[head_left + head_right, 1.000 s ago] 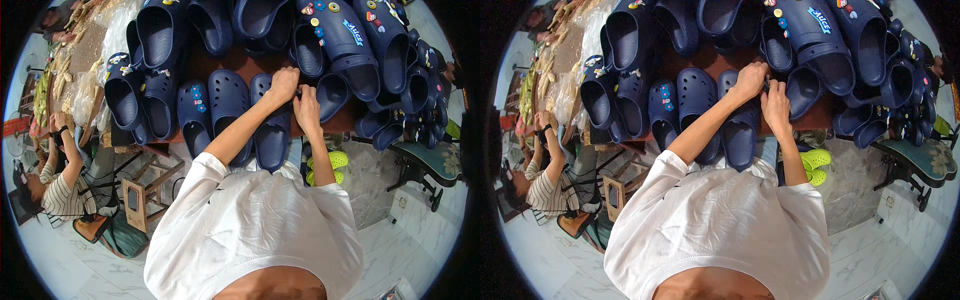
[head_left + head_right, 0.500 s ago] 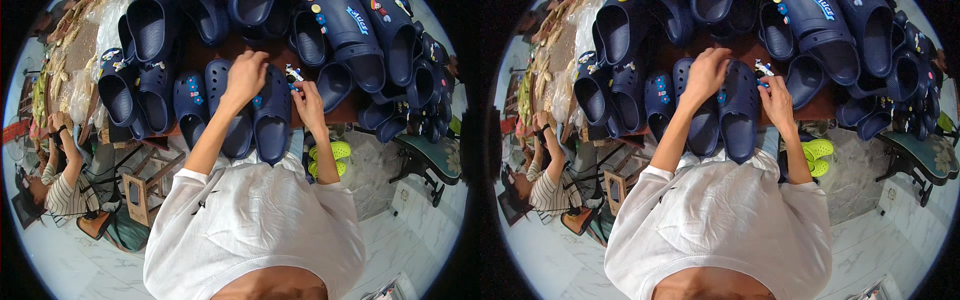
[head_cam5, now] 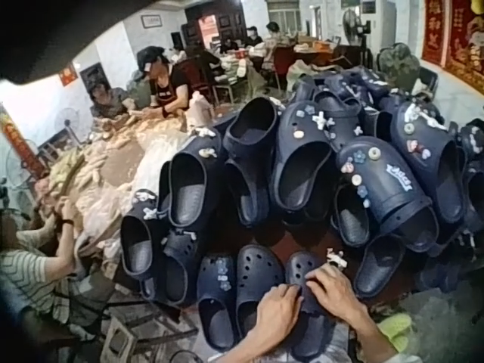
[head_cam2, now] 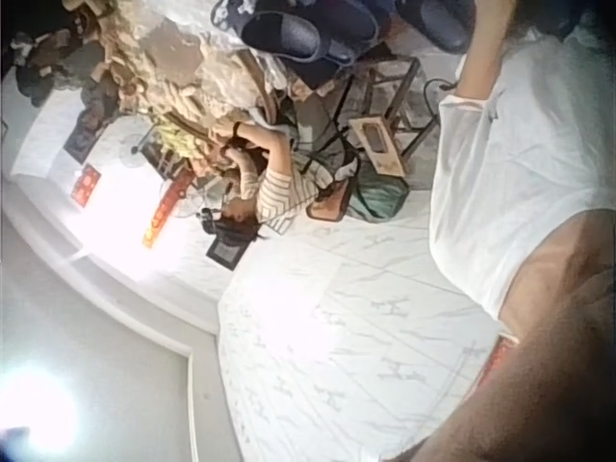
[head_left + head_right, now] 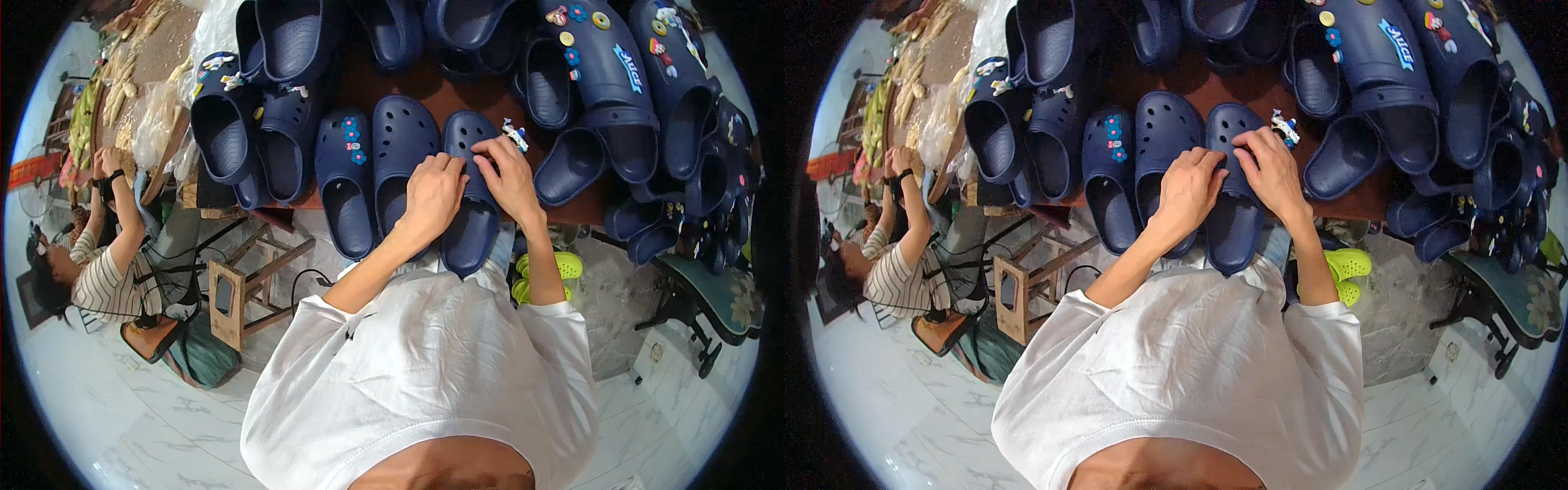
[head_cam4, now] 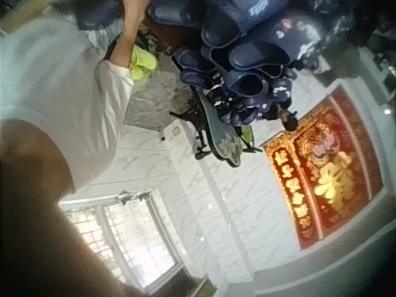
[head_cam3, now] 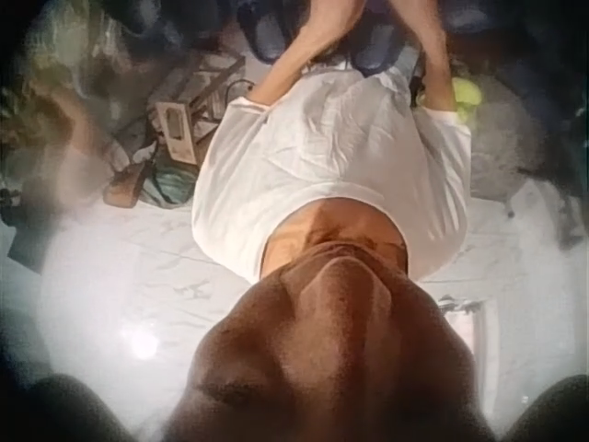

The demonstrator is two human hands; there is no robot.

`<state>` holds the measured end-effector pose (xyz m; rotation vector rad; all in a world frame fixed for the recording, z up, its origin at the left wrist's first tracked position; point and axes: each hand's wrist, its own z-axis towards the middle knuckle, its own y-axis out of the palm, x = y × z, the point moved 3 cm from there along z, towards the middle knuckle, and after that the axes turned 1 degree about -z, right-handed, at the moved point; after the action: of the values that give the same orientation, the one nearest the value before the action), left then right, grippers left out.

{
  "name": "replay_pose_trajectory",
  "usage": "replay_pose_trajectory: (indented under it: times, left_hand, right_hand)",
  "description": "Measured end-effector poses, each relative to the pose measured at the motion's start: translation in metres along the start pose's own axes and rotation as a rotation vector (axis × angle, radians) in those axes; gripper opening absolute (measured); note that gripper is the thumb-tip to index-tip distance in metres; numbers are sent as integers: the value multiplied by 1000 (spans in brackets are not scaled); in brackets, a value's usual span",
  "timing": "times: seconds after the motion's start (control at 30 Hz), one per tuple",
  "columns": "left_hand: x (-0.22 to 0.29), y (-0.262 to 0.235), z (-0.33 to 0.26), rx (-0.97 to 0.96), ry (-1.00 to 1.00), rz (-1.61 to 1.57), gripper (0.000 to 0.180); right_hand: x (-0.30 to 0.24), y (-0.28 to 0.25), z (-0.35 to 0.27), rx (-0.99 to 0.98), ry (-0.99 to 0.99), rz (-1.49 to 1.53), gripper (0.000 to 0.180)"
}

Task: Attaching decorative charms to the holes of blue rubber clogs.

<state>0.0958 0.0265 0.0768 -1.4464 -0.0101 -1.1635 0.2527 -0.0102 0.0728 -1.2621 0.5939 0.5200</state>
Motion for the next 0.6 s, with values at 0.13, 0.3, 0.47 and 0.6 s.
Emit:
replay_pose_trajectory:
  times: [0.13,0.3,0.47,0.6]
  left_hand:
    - [3,-1,8,-22,-20,106,22]
    - [-5,-5,9,57,7,185,25]
    - [0,-1,9,64,73,265,13]
    - [-1,4,9,43,93,312,9]
  right_hand:
    - [-3,0,-8,34,57,22,16]
    - [-10,1,-34,97,127,60,20]
    - [-16,10,-62,169,82,10,32]
    - [-16,19,-69,223,98,-40,35]
